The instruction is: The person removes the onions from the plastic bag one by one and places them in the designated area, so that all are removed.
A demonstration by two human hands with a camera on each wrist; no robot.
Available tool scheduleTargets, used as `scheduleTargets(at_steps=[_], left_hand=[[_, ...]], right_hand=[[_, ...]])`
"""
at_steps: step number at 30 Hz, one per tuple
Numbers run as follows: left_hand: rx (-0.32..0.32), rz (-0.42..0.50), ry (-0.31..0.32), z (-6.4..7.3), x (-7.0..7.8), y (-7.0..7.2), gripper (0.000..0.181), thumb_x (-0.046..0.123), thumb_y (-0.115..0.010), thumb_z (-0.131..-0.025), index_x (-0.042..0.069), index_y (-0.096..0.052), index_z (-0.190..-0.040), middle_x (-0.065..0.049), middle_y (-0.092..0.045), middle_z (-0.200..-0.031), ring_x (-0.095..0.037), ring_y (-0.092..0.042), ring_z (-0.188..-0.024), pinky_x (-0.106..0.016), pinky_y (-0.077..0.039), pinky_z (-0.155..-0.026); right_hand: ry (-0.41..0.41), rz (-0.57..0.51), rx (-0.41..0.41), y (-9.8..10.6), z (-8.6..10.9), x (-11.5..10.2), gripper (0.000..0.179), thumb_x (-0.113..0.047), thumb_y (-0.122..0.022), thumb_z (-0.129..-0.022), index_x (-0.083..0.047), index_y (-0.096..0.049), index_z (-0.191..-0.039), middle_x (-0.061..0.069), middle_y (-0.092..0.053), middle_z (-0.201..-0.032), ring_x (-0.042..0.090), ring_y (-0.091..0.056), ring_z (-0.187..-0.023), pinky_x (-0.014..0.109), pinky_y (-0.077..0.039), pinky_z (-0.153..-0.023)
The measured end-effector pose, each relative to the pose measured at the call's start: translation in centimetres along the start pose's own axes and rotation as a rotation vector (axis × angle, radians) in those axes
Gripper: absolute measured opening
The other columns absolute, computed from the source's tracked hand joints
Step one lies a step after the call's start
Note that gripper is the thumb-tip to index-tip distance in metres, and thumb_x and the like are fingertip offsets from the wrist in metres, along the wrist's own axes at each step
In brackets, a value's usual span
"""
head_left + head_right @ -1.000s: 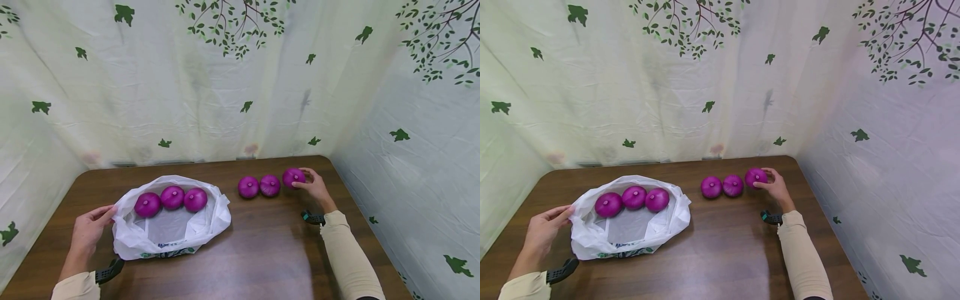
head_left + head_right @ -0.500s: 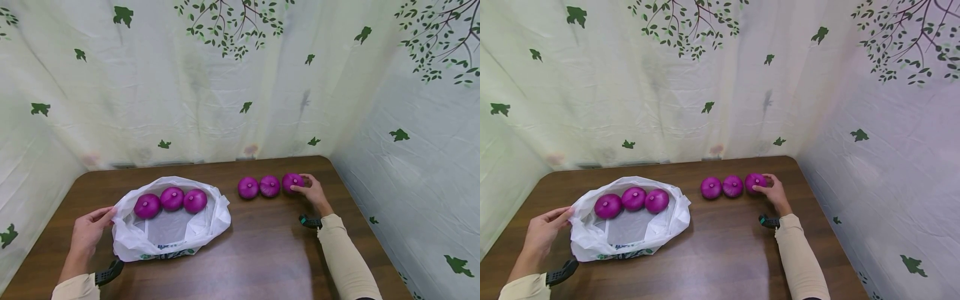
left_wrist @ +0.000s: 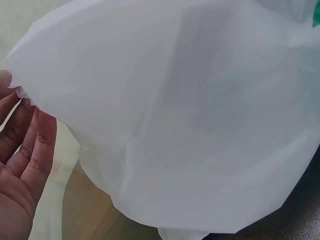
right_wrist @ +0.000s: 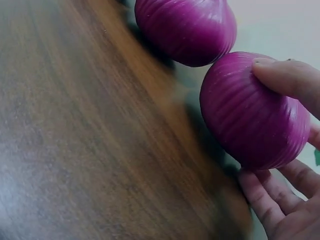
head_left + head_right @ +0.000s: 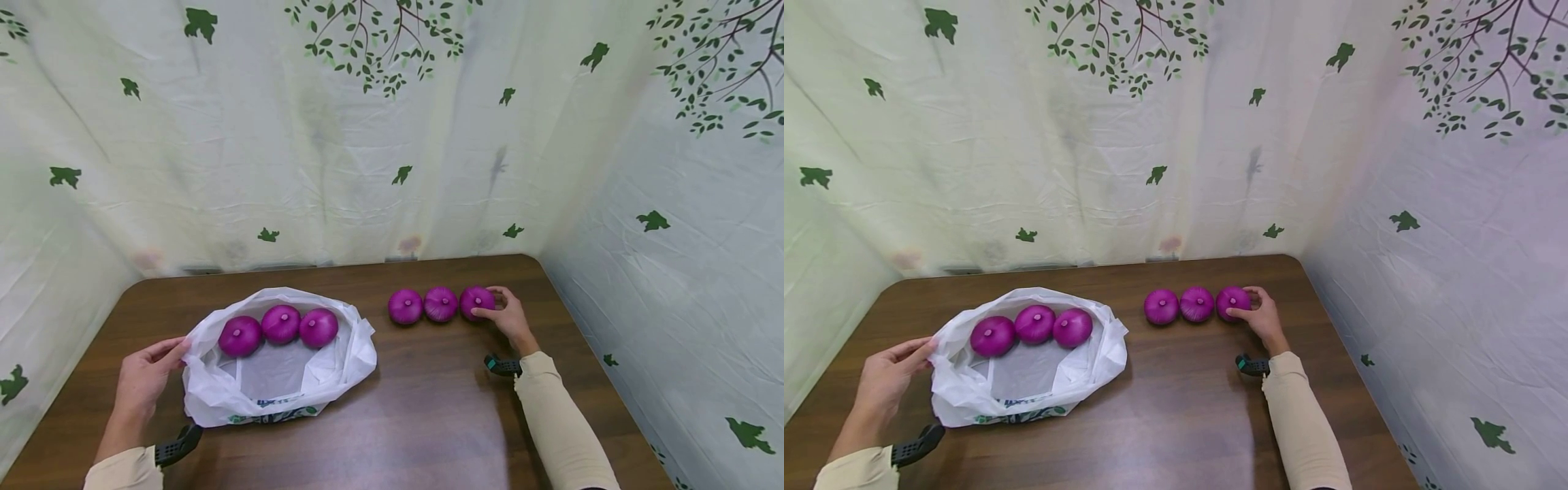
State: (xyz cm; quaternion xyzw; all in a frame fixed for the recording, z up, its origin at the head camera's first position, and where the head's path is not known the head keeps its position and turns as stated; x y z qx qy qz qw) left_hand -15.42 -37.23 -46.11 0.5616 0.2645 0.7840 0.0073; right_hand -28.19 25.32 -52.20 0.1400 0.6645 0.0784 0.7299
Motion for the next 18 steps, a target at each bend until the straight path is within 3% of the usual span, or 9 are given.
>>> scheduleTargets(at_steps=[18], left_hand=[[-0.007, -0.008, -0.002, -0.01, 0.19, -0.23, 0.068, 0.055, -0.062, -0.086, 0.004, -0.058, -0.131, 0.02, -0.053, -0.091, -0.001, -0.055, -0.079, -0.068, -0.024, -0.105]], right_hand=[[0.0, -0.013, -0.027, -0.22, -0.22, 0.46, 0.068, -0.02, -0.081, -0.079, -0.005, -0.044, -0.134, 0.019, -0.05, -0.13, 0.033, -0.05, -0.115, 0.034, -0.046, -0.089]])
Point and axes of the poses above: each hand's wrist, its own z-axis away from the middle knuckle, its own y-axis out of the back of the hand, x = y × z, the point moved 3 cm from there along -z, towards the middle knuckle
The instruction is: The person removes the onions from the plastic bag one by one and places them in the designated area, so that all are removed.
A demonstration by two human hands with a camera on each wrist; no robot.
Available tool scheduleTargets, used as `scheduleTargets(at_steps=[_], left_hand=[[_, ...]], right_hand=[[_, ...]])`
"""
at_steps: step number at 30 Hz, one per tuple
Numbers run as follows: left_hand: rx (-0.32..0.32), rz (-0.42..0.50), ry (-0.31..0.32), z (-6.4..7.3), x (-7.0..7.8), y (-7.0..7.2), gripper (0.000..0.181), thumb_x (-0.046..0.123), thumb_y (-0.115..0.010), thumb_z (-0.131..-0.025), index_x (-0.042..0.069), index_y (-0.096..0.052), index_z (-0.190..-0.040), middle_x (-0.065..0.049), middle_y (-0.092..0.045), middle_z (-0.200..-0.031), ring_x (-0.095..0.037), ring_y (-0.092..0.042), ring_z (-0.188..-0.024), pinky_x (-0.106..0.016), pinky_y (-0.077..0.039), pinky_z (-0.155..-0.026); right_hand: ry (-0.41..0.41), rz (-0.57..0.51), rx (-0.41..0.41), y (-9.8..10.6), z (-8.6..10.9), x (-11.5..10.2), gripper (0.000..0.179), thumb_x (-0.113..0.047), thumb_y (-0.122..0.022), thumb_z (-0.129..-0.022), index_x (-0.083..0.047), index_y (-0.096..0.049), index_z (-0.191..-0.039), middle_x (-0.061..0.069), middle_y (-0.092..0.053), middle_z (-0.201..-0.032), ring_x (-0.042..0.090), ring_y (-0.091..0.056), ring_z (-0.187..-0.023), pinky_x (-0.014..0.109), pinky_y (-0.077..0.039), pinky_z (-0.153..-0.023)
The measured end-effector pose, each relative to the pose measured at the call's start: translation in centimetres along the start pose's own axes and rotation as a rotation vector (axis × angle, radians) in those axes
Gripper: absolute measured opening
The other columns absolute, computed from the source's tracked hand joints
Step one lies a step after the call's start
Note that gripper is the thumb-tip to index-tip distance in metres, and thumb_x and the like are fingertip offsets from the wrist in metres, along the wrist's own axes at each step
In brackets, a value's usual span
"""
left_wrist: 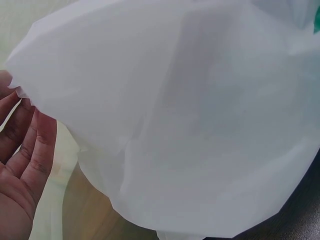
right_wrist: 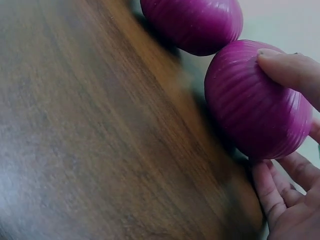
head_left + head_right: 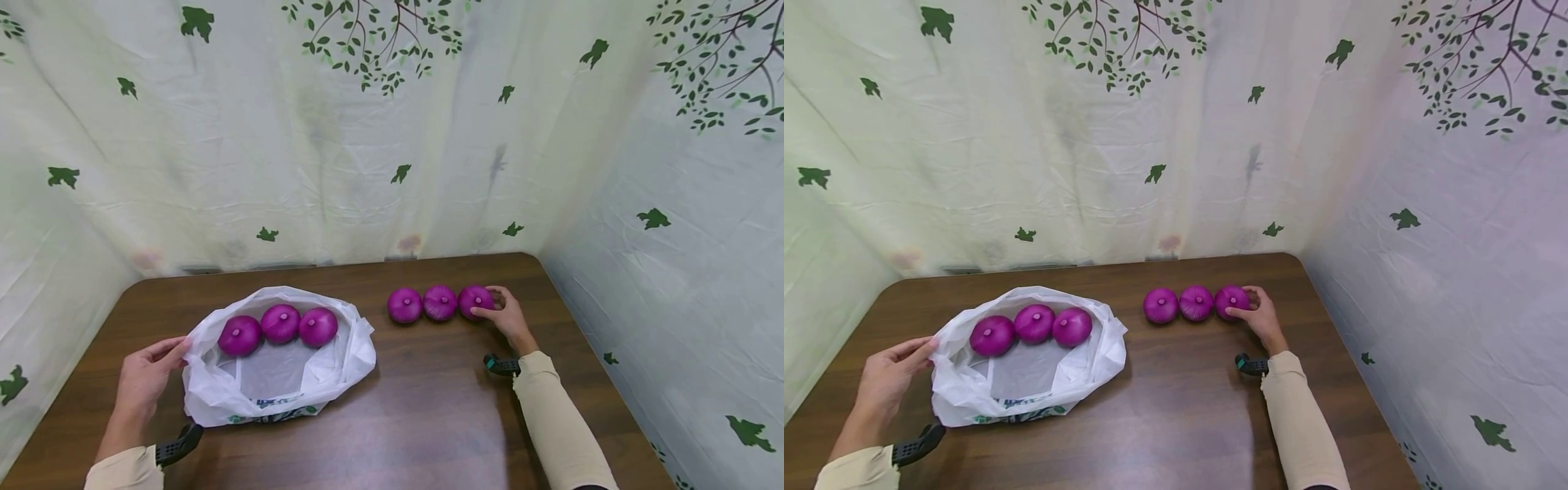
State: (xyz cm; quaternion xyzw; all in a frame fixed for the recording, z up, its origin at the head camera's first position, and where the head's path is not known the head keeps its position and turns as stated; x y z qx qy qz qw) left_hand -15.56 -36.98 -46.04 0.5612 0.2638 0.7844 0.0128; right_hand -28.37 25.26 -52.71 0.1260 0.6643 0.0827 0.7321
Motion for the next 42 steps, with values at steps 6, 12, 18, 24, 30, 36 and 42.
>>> scheduleTargets(at_steps=[6, 12, 18, 24, 30, 36, 42], left_hand=[[-0.001, 0.001, 0.018, 0.2, -0.1, 0.0, 0.067, 0.056, -0.063, -0.085, 0.006, -0.059, -0.13, 0.021, -0.053, -0.091, -0.003, -0.054, -0.081, -0.07, -0.022, -0.105], [-0.006, 0.002, 0.011, 0.3, -0.1, -0.1, 0.066, 0.056, -0.063, -0.085, 0.007, -0.06, -0.129, 0.021, -0.053, -0.091, -0.004, -0.055, -0.081, -0.069, -0.023, -0.105], [-0.015, 0.01, 0.003, 0.2, 0.3, -0.1, 0.066, 0.055, -0.063, -0.085, 0.006, -0.06, -0.129, 0.021, -0.053, -0.09, -0.001, -0.055, -0.079, -0.069, -0.022, -0.106], [-0.025, 0.018, 0.006, 0.2, 0.3, -0.1, 0.064, 0.055, -0.064, -0.085, 0.008, -0.061, -0.128, 0.023, -0.053, -0.088, 0.002, -0.055, -0.076, -0.07, -0.019, -0.106], [-0.029, 0.021, -0.011, 0.2, 0.4, -0.2, 0.066, 0.055, -0.064, -0.085, 0.006, -0.059, -0.13, 0.022, -0.053, -0.09, 0.004, -0.055, -0.075, -0.069, -0.021, -0.106], [-0.032, 0.01, -0.017, 0.2, 0.4, -0.3, 0.067, 0.054, -0.063, -0.086, 0.003, -0.058, -0.13, 0.021, -0.052, -0.091, 0.003, -0.056, -0.075, -0.068, -0.024, -0.105], [-0.03, 0.011, -0.014, 0.2, 0.5, -0.2, 0.069, 0.054, -0.062, -0.086, 0.002, -0.056, -0.132, 0.02, -0.053, -0.091, 0.002, -0.057, -0.075, -0.067, -0.026, -0.105]], right_hand=[[0.012, 0.003, -0.007, -0.2, 0.0, 0.0, 0.069, -0.02, -0.081, -0.08, -0.006, -0.043, -0.136, 0.019, -0.05, -0.13, 0.033, -0.051, -0.114, 0.034, -0.046, -0.089], [0.001, 0.004, -0.015, -0.2, 0.0, 0.1, 0.07, -0.021, -0.079, -0.081, -0.007, -0.041, -0.138, 0.02, -0.047, -0.133, 0.035, -0.047, -0.119, 0.044, -0.044, -0.097], [-0.005, -0.025, -0.018, -0.1, 0.1, 0.1, 0.072, -0.019, -0.08, -0.08, -0.008, -0.04, -0.139, 0.021, -0.044, -0.137, 0.036, -0.045, -0.122, 0.046, -0.041, -0.099], [-0.009, -0.032, -0.001, 0.1, 0.3, -0.4, 0.074, -0.019, -0.08, -0.081, -0.007, -0.039, -0.141, 0.022, -0.041, -0.141, 0.038, -0.043, -0.124, 0.049, -0.04, -0.101], [0.008, -0.042, 0.009, 0.4, 0.4, -1.4, 0.075, -0.013, -0.079, -0.081, -0.003, -0.037, -0.142, 0.022, -0.038, -0.144, 0.038, -0.04, -0.128, 0.049, -0.039, -0.102], [0.03, 0.009, 0.029, 0.8, 0.6, -2.9, 0.074, -0.014, -0.079, -0.08, -0.003, -0.038, -0.142, 0.022, -0.036, -0.146, 0.037, -0.035, -0.133, 0.053, -0.034, -0.106], [0.068, 0.042, 0.026, 0.6, 0.8, -4.5, 0.073, -0.014, -0.079, -0.081, -0.004, -0.04, -0.141, 0.022, -0.036, -0.146, 0.039, -0.03, -0.137, 0.054, -0.029, -0.11]])
Point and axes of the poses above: each hand's wrist, its own z-axis away from the middle knuckle, its own y-axis out of the back of the hand, x = y × z, the point moved 3 cm from there along -z, towards the middle knuckle
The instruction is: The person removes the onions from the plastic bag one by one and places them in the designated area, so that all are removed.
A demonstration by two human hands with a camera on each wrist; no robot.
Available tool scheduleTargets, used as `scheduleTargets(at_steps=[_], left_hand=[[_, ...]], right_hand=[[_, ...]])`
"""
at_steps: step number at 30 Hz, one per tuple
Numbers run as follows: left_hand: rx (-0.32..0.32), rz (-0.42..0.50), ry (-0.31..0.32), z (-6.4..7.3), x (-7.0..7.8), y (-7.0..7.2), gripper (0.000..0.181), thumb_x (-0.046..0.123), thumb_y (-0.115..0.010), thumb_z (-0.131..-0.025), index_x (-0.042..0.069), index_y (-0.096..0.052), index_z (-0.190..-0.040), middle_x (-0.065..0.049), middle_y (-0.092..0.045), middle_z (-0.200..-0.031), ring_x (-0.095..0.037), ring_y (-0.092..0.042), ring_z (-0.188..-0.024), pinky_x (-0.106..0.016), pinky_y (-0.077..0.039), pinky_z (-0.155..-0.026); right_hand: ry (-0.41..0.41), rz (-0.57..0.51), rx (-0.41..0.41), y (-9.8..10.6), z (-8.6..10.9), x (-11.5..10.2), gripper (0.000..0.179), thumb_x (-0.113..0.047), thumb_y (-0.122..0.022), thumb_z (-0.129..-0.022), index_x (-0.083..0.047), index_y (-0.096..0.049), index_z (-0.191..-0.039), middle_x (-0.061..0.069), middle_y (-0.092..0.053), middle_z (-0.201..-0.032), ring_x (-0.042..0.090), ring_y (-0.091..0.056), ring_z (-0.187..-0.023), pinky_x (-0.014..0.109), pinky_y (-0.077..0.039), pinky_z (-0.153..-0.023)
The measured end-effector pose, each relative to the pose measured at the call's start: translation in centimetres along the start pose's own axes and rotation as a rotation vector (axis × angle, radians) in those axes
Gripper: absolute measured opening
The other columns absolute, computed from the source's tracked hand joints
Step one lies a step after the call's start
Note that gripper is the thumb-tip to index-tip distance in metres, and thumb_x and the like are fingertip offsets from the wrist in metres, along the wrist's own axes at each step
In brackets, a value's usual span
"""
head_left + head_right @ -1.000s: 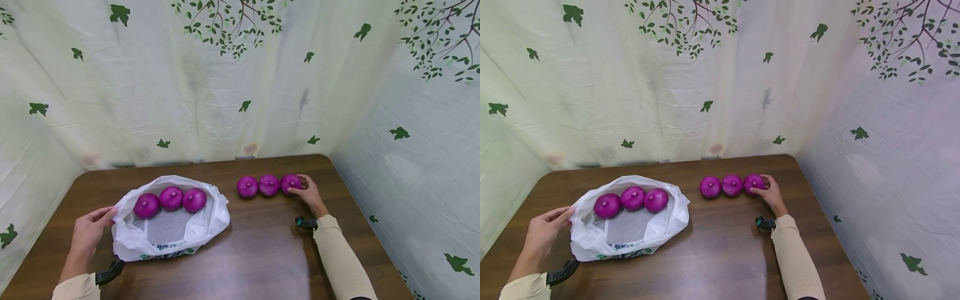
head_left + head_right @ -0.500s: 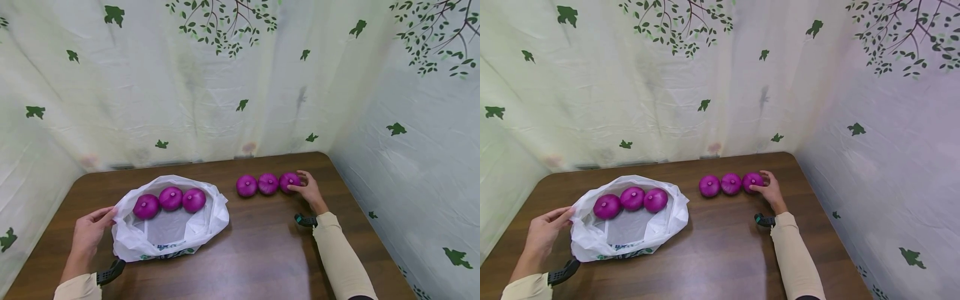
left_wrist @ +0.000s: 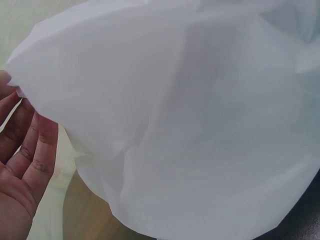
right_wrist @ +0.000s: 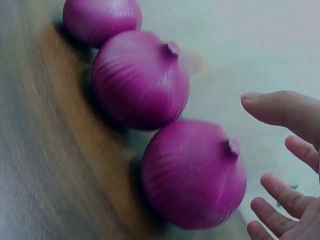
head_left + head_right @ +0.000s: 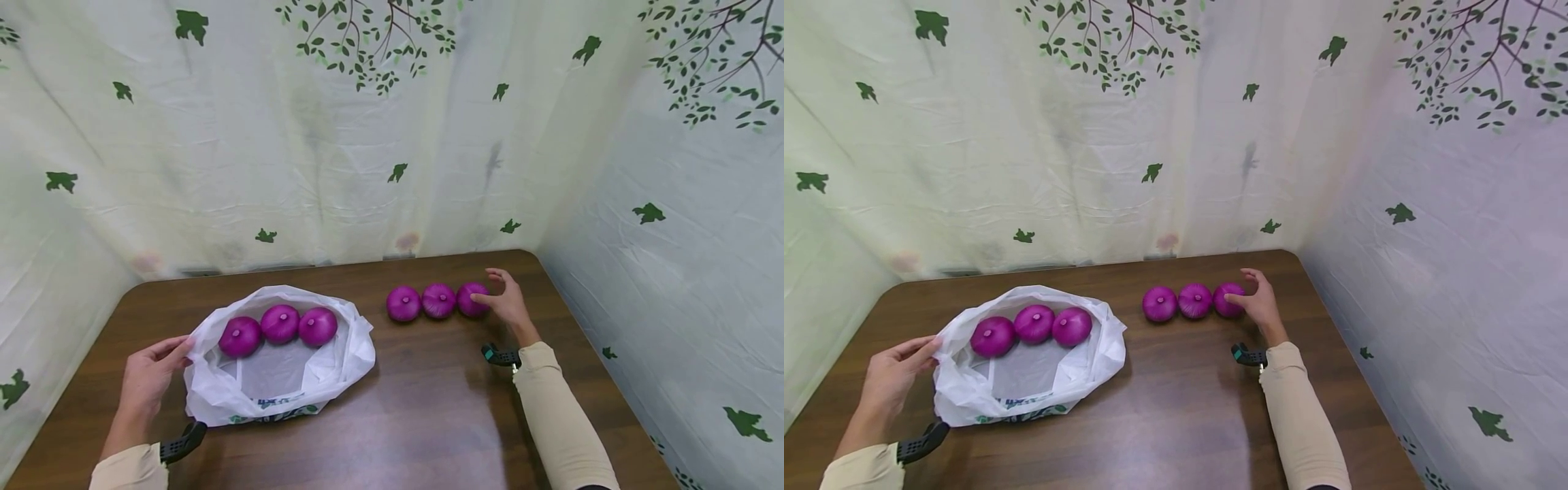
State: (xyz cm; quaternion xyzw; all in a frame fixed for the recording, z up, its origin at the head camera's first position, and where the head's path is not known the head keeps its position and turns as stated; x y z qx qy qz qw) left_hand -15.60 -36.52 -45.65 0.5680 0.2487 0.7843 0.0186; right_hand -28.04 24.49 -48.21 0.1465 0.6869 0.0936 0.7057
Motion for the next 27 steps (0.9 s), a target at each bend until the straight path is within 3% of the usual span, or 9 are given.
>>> scheduleTargets(at_steps=[7, 15, 27], left_hand=[[0.005, 0.014, 0.014, 0.1, 0.0, 0.0, 0.068, 0.054, -0.063, -0.085, 0.004, -0.057, -0.132, 0.019, -0.053, -0.093, 0.0, -0.058, -0.077, -0.066, -0.024, -0.107], [-0.003, 0.016, -0.001, 0.1, 0.0, -0.1, 0.068, 0.052, -0.063, -0.086, 0.002, -0.056, -0.132, 0.019, -0.053, -0.093, 0.002, -0.057, -0.075, -0.065, -0.025, -0.107], [0.009, 0.011, -0.004, 0.1, 0.0, -0.3, 0.065, 0.053, -0.062, -0.087, 0.005, -0.058, -0.131, 0.022, -0.053, -0.091, 0.002, -0.058, -0.076, -0.061, -0.03, -0.107]], right_hand=[[0.075, 0.048, -0.005, -0.6, 0.2, -1.8, 0.07, -0.013, -0.079, -0.081, -0.002, -0.042, -0.139, 0.024, -0.038, -0.144, 0.042, -0.031, -0.135, 0.057, -0.028, -0.109], [0.158, 0.112, 0.019, -1.7, 0.5, -3.4, 0.066, -0.014, -0.082, -0.077, -0.004, -0.048, -0.133, 0.02, -0.045, -0.138, 0.035, -0.037, -0.131, 0.053, -0.029, -0.109], [0.212, -0.001, -0.027, -3.9, 1.0, -5.6, 0.066, -0.01, -0.083, -0.076, -0.003, -0.049, -0.132, 0.019, -0.047, -0.139, 0.037, -0.036, -0.133, 0.051, -0.027, -0.111]])
Point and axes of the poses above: each hand's wrist, its own z-axis away from the middle knuckle, its own y-axis out of the back of the hand, x = y × z, the point moved 3 cm from there along -z, towards the middle knuckle
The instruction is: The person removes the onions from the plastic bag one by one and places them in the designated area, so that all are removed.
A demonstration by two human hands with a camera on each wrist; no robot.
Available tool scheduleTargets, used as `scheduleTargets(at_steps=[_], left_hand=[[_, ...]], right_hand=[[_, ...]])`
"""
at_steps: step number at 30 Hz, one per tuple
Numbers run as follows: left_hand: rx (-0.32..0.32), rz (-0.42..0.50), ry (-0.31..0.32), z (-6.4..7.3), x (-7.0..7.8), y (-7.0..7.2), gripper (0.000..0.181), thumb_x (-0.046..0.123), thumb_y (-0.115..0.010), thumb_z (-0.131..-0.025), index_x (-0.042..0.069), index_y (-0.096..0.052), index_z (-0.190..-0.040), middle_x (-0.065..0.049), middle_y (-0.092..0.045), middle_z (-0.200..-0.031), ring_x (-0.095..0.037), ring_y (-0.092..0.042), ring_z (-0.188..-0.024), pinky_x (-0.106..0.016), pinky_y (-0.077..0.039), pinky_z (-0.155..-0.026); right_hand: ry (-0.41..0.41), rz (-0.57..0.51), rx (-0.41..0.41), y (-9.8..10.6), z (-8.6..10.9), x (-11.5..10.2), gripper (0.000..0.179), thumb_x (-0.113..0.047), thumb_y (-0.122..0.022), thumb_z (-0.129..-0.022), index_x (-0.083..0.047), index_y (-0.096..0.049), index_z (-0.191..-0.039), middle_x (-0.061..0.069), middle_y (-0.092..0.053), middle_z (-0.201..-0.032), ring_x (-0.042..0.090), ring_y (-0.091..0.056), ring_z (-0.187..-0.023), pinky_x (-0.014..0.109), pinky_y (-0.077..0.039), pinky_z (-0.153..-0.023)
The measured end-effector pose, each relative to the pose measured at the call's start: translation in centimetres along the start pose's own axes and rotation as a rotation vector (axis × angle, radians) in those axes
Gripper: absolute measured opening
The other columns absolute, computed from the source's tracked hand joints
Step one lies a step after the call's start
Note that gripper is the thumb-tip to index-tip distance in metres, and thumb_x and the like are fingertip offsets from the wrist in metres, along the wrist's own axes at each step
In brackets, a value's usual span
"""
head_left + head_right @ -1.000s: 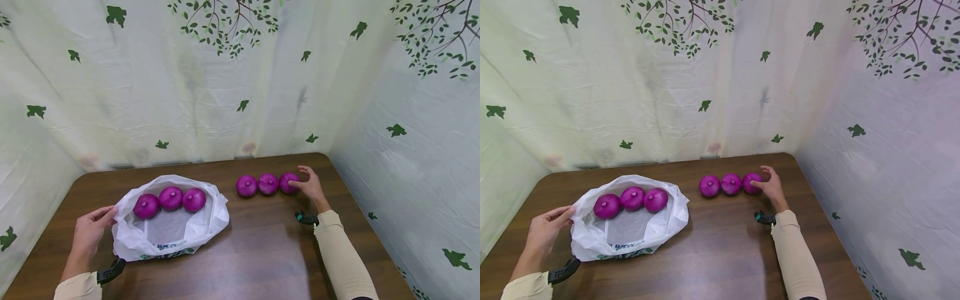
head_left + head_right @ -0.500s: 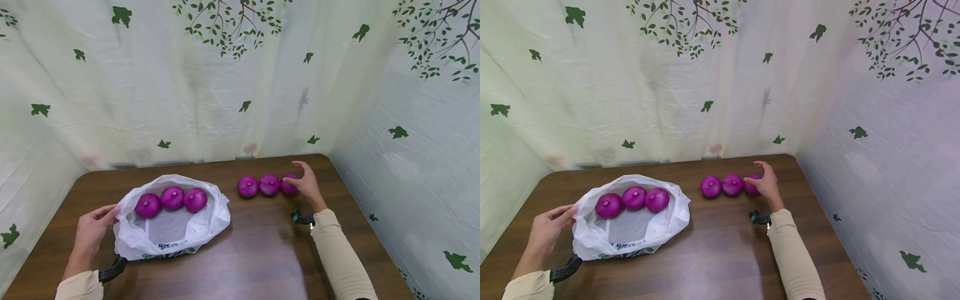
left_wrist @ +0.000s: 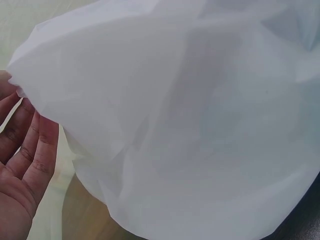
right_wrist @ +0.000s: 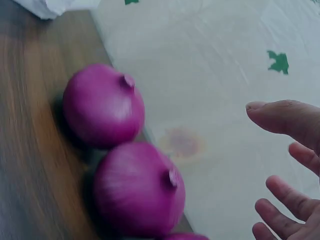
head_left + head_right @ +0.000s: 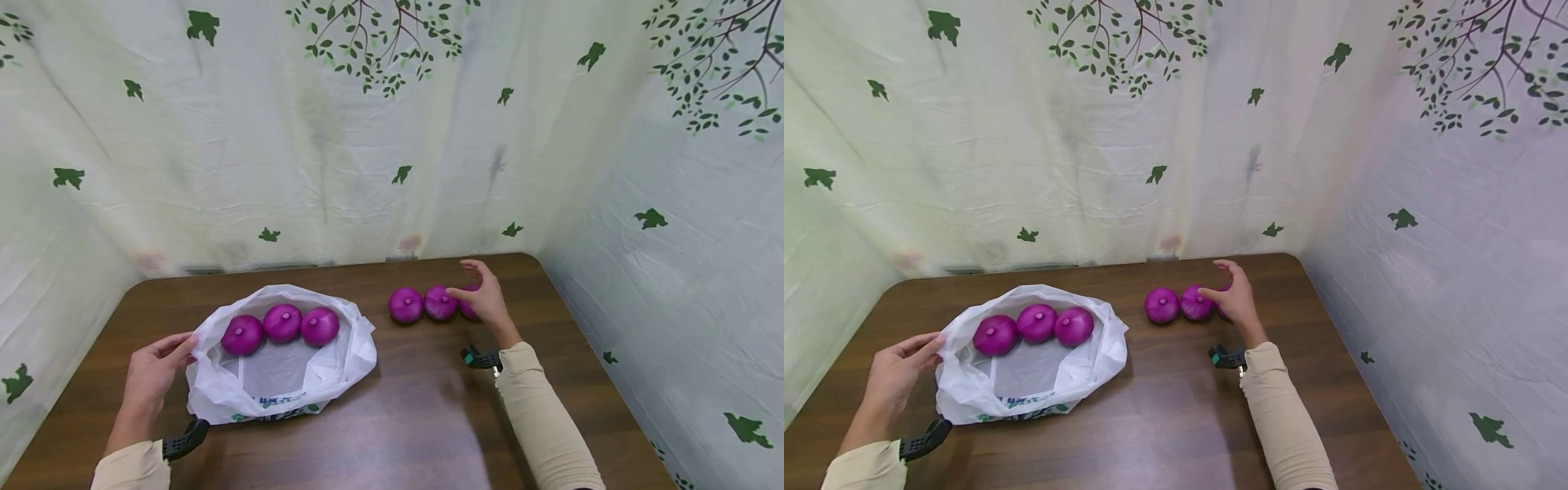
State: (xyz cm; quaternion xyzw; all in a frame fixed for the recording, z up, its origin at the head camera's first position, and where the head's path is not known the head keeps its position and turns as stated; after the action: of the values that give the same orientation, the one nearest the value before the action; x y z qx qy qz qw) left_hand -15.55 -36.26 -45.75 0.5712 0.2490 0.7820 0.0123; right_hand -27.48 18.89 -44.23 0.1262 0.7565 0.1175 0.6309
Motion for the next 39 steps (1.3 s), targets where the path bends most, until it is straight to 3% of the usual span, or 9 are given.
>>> scheduleTargets(at_steps=[3, 6, 10, 17, 23, 32, 39], left_hand=[[-0.002, 0.0, 0.0, 0.0, 0.0, 0.0, 0.065, 0.053, -0.062, -0.087, 0.006, -0.058, -0.131, 0.022, -0.053, -0.091, 0.003, -0.057, -0.075, -0.061, -0.03, -0.107], [-0.007, -0.003, -0.003, -0.1, 0.0, 0.0, 0.064, 0.053, -0.061, -0.087, 0.006, -0.058, -0.131, 0.023, -0.053, -0.089, 0.004, -0.058, -0.075, -0.061, -0.031, -0.106], [-0.004, 0.001, -0.002, 0.0, 0.0, 0.1, 0.064, 0.053, -0.062, -0.087, 0.007, -0.059, -0.13, 0.023, -0.053, -0.088, 0.003, -0.058, -0.075, -0.062, -0.03, -0.106], [0.008, 0.017, 0.011, 0.1, 0.0, 0.1, 0.063, 0.053, -0.064, -0.086, 0.008, -0.06, -0.129, 0.023, -0.054, -0.087, 0.002, -0.058, -0.074, -0.064, -0.026, -0.107], [0.011, 0.01, 0.003, 0.0, -0.1, 0.0, 0.061, 0.053, -0.063, -0.087, 0.009, -0.061, -0.129, 0.023, -0.054, -0.087, 0.002, -0.058, -0.075, -0.063, -0.029, -0.106], [0.019, 0.012, -0.009, -0.1, -0.2, 0.0, 0.061, 0.054, -0.063, -0.086, 0.01, -0.061, -0.129, 0.025, -0.053, -0.087, 0.003, -0.057, -0.076, -0.062, -0.031, -0.106], [0.003, 0.028, -0.003, 0.0, -0.1, -0.1, 0.062, 0.054, -0.063, -0.085, 0.01, -0.061, -0.13, 0.022, -0.053, -0.092, 0.001, -0.056, -0.081, -0.063, -0.028, -0.107]], right_hand=[[0.006, -0.029, -0.024, -0.7, 0.6, -2.1, 0.063, -0.004, -0.08, -0.078, 0.002, -0.048, -0.132, 0.024, -0.046, -0.138, 0.038, -0.036, -0.131, 0.053, -0.028, -0.11], [0.023, -0.051, -0.043, -1.6, 0.6, -2.6, 0.063, -0.002, -0.078, -0.078, 0.003, -0.047, -0.132, 0.024, -0.046, -0.138, 0.037, -0.038, -0.131, 0.052, -0.03, -0.109], [0.065, -0.086, -0.057, -2.9, -0.1, -1.5, 0.065, -0.005, -0.082, -0.076, 0.0, -0.049, -0.132, 0.02, -0.049, -0.136, 0.035, -0.041, -0.128, 0.051, -0.033, -0.107], [0.089, -0.093, -0.106, -4.9, 0.0, -2.2, 0.063, -0.005, -0.082, -0.076, -0.003, -0.051, -0.13, 0.017, -0.051, -0.133, 0.032, -0.046, -0.123, 0.048, -0.039, -0.103], [0.15, -0.136, -0.137, -6.7, -0.1, -3.4, 0.064, 0.002, -0.081, -0.074, 0.003, -0.05, -0.129, 0.021, -0.052, -0.131, 0.035, -0.049, -0.12, 0.053, -0.04, -0.101], [0.231, -0.163, -0.228, -8.8, 1.5, -7.4, 0.058, 0.008, -0.076, -0.075, 0.012, -0.048, -0.126, 0.029, -0.052, -0.127, 0.041, -0.049, -0.117, 0.057, -0.041, -0.099], [0.256, -0.156, -0.269, -11.4, 1.0, -6.4, 0.06, 0.004, -0.079, -0.074, 0.004, -0.051, -0.127, 0.023, -0.055, -0.127, 0.035, -0.051, -0.118, 0.053, -0.043, -0.098]])
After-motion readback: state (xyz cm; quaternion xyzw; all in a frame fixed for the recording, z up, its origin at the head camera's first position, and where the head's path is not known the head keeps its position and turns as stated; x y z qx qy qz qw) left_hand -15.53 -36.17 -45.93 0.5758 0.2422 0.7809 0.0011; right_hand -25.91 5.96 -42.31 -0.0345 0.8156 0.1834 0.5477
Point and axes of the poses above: each hand's wrist, its own z-axis away from the middle knuckle, its own y-axis out of the back of the hand, x = y × z, the point moved 3 cm from there along -z, towards the middle knuckle
